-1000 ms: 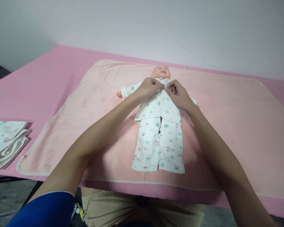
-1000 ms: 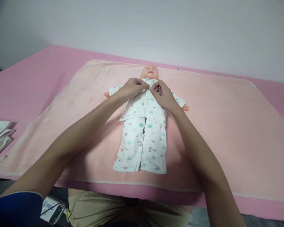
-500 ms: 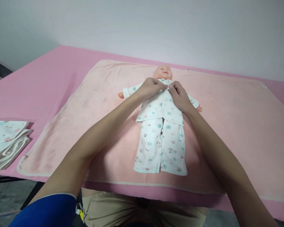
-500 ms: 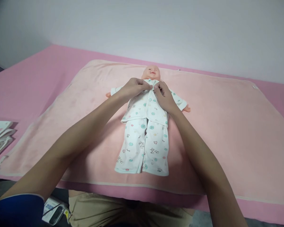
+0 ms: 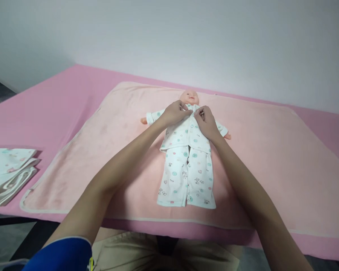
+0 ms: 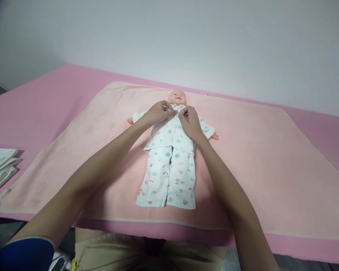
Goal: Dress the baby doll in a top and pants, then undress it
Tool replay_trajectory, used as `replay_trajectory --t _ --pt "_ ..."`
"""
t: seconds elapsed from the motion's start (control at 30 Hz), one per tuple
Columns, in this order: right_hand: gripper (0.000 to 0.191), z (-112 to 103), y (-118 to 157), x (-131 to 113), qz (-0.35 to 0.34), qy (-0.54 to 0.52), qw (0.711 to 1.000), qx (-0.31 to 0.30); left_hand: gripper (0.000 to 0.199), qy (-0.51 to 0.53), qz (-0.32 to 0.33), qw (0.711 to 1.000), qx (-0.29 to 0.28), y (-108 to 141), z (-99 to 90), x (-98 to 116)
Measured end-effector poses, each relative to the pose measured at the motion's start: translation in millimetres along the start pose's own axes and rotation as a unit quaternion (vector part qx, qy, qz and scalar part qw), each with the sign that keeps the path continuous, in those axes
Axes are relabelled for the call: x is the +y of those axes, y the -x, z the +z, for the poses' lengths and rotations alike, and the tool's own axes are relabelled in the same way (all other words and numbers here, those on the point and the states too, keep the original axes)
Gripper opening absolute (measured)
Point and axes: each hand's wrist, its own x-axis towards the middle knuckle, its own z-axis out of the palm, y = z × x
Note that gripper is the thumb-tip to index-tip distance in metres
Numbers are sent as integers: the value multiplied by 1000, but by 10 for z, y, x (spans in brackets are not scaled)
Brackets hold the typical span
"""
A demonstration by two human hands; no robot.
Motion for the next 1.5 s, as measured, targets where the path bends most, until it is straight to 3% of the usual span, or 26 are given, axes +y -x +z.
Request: replay_trajectory --t 0.13,0.23,0.3,0.43,0.7,1.0,1.23,1.5 --pt "21 -14 -236 92 78 26 996 45 29 -30 20 999 34 -198 -31 15" --pt "22 -68 -403 164 120 15 993 -9 18 -50 56 996 43 -310 -1 -4" --pt "22 -104 -461 198 111 7 993 -33 11 -65 75 994 50 -354 30 -31" --pt "26 -112 -485 233 85 -12 996 -19 10 -42 111 992 44 -425 68 -94" --pt "42 28 -459 236 75 -74 994 23 25 27 143 989 15 -525 34 -229" --pt "56 79 -439 206 89 -89 991 43 27 54 105 993 8 -523 46 -234" --pt "62 104 -431 197 96 -83 991 48 20 39 122 991 23 -467 68 -229" --pt "51 57 -421 110 73 -61 995 4 26 32 121 992 3 -317 -4 -167"
